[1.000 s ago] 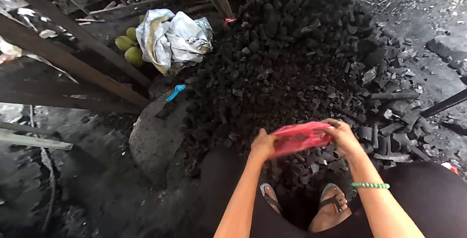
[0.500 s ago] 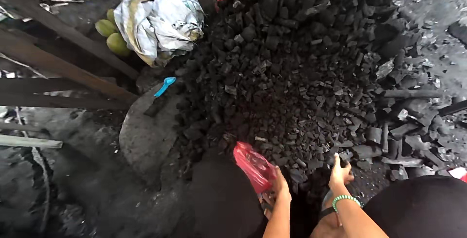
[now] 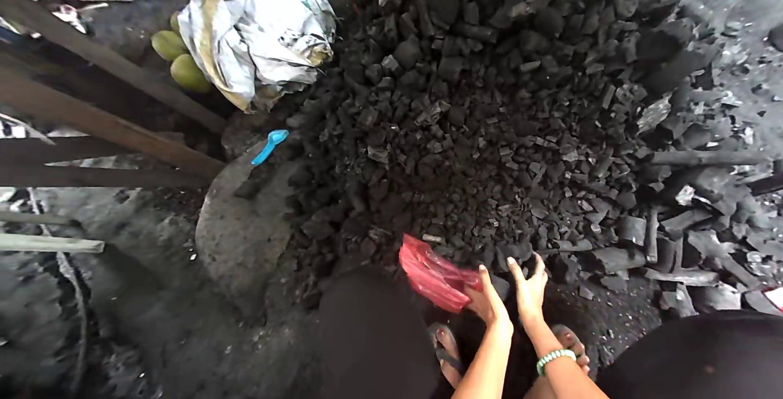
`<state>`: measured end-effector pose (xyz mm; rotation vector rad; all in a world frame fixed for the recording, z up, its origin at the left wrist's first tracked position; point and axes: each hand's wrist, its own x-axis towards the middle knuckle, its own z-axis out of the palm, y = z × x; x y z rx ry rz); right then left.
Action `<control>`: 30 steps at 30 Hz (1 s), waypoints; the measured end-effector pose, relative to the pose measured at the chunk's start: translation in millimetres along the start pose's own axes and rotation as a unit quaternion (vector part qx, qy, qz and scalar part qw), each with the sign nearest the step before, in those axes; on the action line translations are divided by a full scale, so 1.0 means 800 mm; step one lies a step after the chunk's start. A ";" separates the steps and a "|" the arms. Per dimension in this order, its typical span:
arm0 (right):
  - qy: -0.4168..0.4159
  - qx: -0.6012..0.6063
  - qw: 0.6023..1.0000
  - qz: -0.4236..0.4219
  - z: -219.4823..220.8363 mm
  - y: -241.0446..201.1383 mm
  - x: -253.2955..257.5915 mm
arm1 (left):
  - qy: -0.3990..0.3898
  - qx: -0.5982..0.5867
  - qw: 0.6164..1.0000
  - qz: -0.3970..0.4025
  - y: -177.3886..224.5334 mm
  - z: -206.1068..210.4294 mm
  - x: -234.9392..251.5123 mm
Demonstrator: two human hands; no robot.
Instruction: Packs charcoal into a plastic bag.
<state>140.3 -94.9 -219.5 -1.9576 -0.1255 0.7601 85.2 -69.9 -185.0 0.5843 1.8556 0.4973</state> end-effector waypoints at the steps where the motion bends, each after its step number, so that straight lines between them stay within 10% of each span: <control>1: -0.010 0.025 1.000 -0.003 -0.002 0.001 0.004 | -0.010 0.004 1.000 0.008 0.006 0.001 -0.002; 11: -0.086 0.446 0.877 0.157 -0.005 -0.008 0.017 | -0.184 0.323 0.886 0.277 0.084 0.030 -0.063; 18: -0.010 0.527 0.829 0.188 -0.026 -0.009 0.022 | -0.373 0.164 0.878 0.250 0.150 -0.001 -0.040; 24: 0.007 0.511 0.842 0.172 -0.034 -0.038 0.009 | -0.198 0.138 0.937 0.254 0.204 -0.039 0.021; 30: -0.037 0.560 0.823 0.092 -0.047 -0.095 0.004 | -0.054 0.412 0.838 0.354 0.230 -0.045 -0.007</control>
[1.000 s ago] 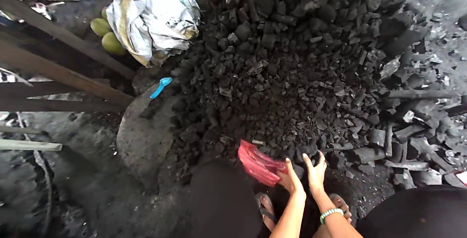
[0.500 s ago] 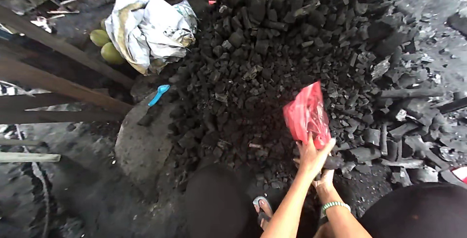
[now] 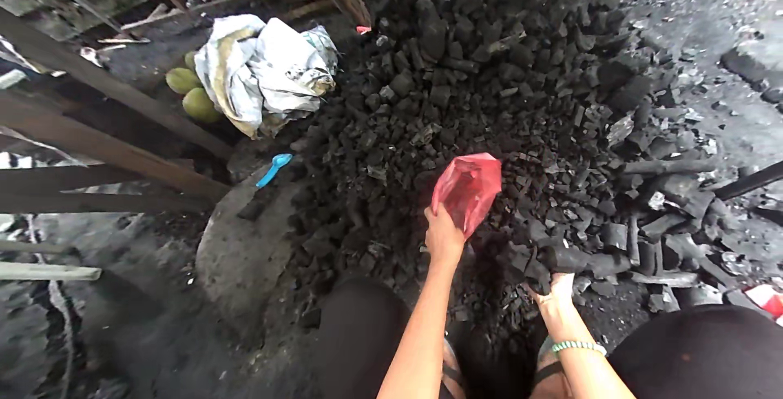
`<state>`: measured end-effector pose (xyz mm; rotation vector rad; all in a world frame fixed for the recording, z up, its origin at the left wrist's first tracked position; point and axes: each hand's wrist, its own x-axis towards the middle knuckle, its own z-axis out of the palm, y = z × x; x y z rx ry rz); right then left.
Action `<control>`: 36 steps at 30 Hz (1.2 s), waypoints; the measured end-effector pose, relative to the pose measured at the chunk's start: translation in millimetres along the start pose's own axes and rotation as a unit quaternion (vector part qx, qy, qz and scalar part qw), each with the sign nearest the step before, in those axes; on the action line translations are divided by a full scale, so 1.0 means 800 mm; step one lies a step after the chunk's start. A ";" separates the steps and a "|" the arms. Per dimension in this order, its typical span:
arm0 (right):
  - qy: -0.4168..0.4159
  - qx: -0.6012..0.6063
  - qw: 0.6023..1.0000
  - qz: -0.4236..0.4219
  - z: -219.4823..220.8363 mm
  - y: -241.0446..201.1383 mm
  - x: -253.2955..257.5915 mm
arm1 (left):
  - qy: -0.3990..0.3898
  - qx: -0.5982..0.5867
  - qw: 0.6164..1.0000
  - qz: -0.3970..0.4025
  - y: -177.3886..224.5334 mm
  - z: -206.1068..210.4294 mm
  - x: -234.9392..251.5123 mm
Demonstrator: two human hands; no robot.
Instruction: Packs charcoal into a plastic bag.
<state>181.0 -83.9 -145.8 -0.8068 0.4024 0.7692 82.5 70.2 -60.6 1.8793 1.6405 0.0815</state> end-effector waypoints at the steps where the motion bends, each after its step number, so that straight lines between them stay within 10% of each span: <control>1: -0.013 0.005 1.000 -0.001 0.016 -0.009 -0.005 | -0.011 0.031 0.999 0.012 0.004 0.000 -0.003; 8: -0.194 0.029 0.980 0.042 0.111 -0.046 -0.028 | -0.169 -0.003 0.976 0.140 0.004 -0.001 -0.009; 12: -0.140 -0.085 0.986 0.039 0.140 -0.024 -0.012 | -0.289 -0.181 0.918 0.203 -0.014 -0.018 0.021; 23: -0.134 -0.475 0.853 0.171 0.120 0.049 0.044 | -0.192 -0.078 0.962 0.180 -0.065 -0.008 0.043; 31: -0.274 -0.718 0.639 -0.025 0.180 -0.005 0.026 | -0.105 -0.157 0.963 0.190 -0.075 -0.023 0.052; 36: -0.319 -0.668 0.671 -0.049 0.211 -0.071 0.020 | -0.092 -0.221 0.951 0.196 -0.038 -0.062 0.055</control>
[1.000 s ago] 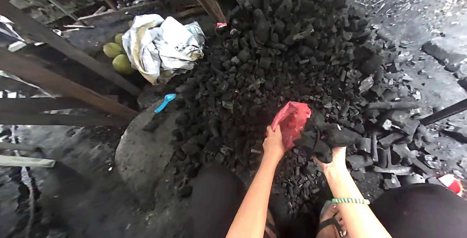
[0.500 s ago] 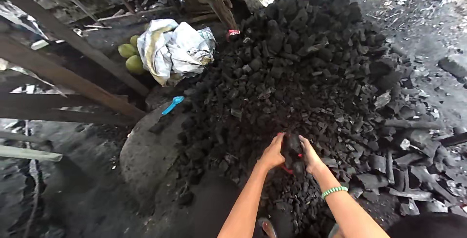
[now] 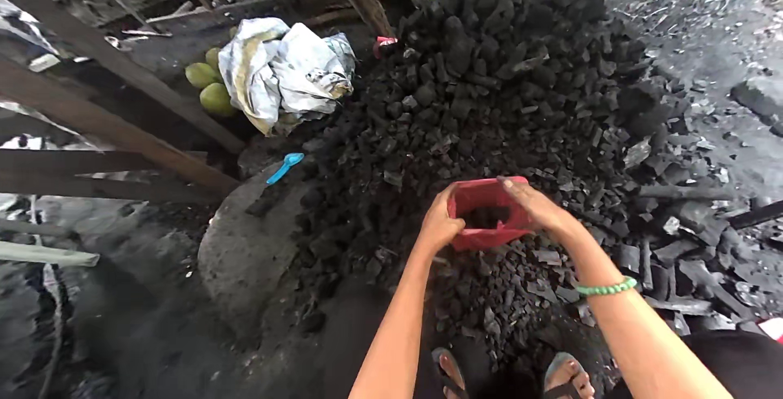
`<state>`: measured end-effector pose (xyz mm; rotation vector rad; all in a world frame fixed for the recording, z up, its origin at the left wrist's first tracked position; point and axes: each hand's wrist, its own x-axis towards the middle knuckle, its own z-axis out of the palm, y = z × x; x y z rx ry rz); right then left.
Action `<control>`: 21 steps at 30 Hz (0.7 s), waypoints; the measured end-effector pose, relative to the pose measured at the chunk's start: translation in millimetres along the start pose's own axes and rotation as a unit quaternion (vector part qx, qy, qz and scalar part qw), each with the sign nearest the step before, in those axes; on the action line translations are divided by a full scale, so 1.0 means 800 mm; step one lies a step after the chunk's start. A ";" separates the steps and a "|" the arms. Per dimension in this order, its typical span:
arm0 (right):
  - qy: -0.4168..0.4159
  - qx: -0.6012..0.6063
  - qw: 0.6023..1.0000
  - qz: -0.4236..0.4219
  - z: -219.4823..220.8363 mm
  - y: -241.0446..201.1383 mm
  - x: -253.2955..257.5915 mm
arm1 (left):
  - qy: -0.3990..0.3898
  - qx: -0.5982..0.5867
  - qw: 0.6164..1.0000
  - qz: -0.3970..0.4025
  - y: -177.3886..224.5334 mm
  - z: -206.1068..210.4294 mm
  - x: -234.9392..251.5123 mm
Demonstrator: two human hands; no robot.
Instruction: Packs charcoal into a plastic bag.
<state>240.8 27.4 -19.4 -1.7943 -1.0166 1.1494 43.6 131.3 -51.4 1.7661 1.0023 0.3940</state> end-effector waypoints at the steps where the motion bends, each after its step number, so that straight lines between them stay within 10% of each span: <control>1: 0.011 0.045 0.999 -0.005 -0.011 0.000 0.000 | 0.000 -0.001 1.000 -0.001 0.000 0.001 0.007; 5: 0.218 0.234 0.947 0.026 -0.035 0.081 0.018 | -0.026 0.035 0.999 -0.012 -0.017 0.015 0.034; 12: 0.226 -0.153 0.943 0.193 0.043 0.250 -0.015 | 0.131 -0.114 0.985 -0.021 -0.060 0.055 -0.002; 16: 0.245 -0.189 0.936 0.170 0.107 0.255 -0.040 | 0.423 -0.227 0.857 -0.189 -0.101 0.132 -0.066; 21: 0.207 -0.100 0.958 0.171 0.102 0.255 -0.037 | 0.314 -0.129 0.820 -0.461 -0.147 0.195 -0.118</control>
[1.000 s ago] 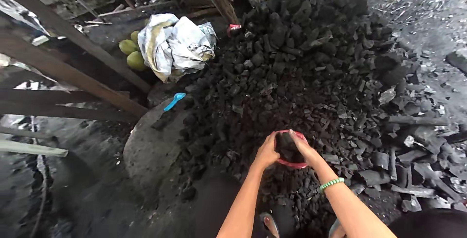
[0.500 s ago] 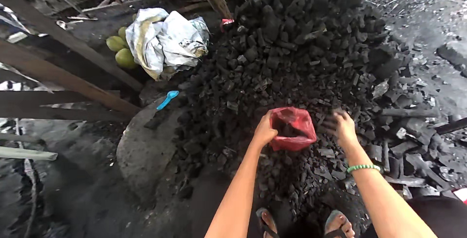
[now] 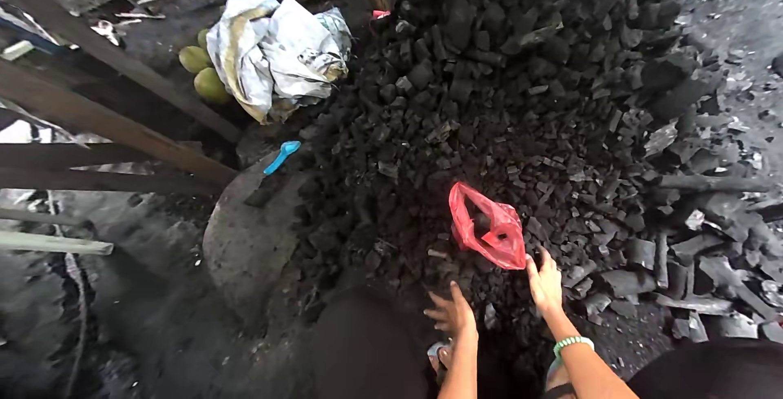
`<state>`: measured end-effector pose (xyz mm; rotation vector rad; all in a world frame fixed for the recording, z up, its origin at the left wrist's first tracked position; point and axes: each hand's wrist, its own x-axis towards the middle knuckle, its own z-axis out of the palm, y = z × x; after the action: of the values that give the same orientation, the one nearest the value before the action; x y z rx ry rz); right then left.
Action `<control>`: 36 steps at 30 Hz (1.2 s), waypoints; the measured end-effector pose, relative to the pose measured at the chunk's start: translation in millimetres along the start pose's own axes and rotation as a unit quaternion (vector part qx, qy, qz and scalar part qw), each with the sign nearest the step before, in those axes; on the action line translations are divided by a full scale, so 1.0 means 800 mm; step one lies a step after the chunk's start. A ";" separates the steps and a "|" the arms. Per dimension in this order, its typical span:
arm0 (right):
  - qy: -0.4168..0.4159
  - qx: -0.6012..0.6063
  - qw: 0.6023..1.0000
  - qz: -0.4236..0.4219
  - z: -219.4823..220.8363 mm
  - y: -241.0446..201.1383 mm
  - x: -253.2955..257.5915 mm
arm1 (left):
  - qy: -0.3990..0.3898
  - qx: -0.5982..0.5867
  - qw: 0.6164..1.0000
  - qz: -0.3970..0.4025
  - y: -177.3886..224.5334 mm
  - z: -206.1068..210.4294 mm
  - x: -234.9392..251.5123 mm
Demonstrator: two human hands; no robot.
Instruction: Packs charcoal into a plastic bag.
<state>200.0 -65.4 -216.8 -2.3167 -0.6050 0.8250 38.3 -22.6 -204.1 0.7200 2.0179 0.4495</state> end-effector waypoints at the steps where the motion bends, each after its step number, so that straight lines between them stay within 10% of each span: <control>1: 0.000 0.008 1.000 0.012 -0.001 -0.005 0.003 | -0.037 0.011 0.999 -0.012 -0.004 0.004 -0.004; 20: -0.070 -0.004 0.994 0.086 0.033 -0.046 -0.032 | -0.137 -0.048 0.985 -0.091 0.027 0.031 -0.034; 29: -0.067 0.115 0.991 -0.004 0.030 0.004 -0.043 | -0.204 -0.020 0.979 -0.016 0.030 0.031 -0.077; 32: -0.081 0.389 0.914 0.079 0.024 0.024 -0.036 | -0.283 0.037 0.958 0.010 0.046 0.027 -0.097; 36: -0.114 0.668 0.715 0.169 0.014 0.034 -0.036 | -0.423 0.128 0.891 0.103 0.087 0.017 -0.129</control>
<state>177.7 -97.3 -230.0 -0.9440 0.3490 1.1602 114.0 -35.5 -105.2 1.0722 1.1803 -0.0410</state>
